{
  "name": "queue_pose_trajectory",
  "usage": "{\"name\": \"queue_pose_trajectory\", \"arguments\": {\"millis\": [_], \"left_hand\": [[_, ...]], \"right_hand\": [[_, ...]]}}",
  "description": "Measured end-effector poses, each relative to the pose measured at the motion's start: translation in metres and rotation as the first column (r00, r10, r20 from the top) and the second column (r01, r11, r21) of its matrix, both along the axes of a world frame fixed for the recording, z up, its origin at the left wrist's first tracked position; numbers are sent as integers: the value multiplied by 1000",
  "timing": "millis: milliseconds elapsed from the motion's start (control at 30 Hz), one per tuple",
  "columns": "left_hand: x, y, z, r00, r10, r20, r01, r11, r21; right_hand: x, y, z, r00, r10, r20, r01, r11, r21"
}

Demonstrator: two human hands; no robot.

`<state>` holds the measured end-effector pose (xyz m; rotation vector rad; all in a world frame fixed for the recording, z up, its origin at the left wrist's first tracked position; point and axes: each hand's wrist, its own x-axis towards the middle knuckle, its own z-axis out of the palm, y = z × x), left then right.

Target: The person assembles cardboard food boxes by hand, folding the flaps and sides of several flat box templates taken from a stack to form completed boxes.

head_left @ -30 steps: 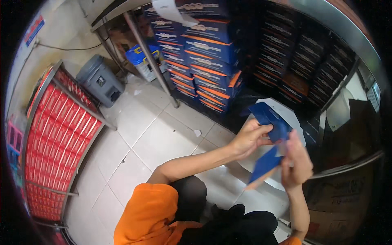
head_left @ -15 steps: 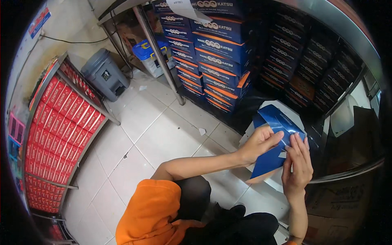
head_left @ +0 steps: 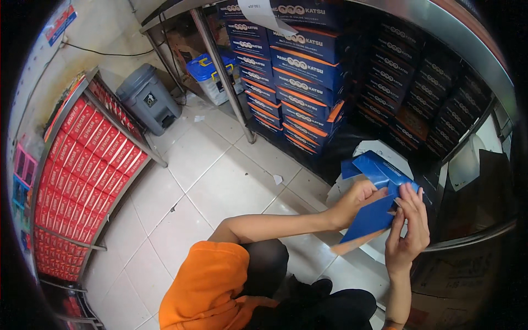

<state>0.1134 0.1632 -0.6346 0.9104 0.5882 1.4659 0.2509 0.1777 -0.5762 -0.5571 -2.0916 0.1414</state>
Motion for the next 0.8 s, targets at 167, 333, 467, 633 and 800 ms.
{"name": "queue_pose_trajectory", "arguments": {"millis": [167,333,467,633,800], "left_hand": [[2,-8,6,777,477,-411,-292,851,436],[-28,0,4,576,27,-817,139,982,130],[-28,-9,1,309,105,-945,467,849,247],[-52,10,-3,277,-104,-955,331,944,-7],[-55,14,0,382,-256,-888,234,956,-175]], "right_hand": [[-4,13,-25,993,-97,-63,102,992,76],[20,26,4,998,12,-57,-28,957,-288],[14,61,35,963,259,70,-234,940,-250],[47,82,4,934,357,-22,-219,522,-824],[40,66,-6,989,146,-18,-92,516,-852]]}}
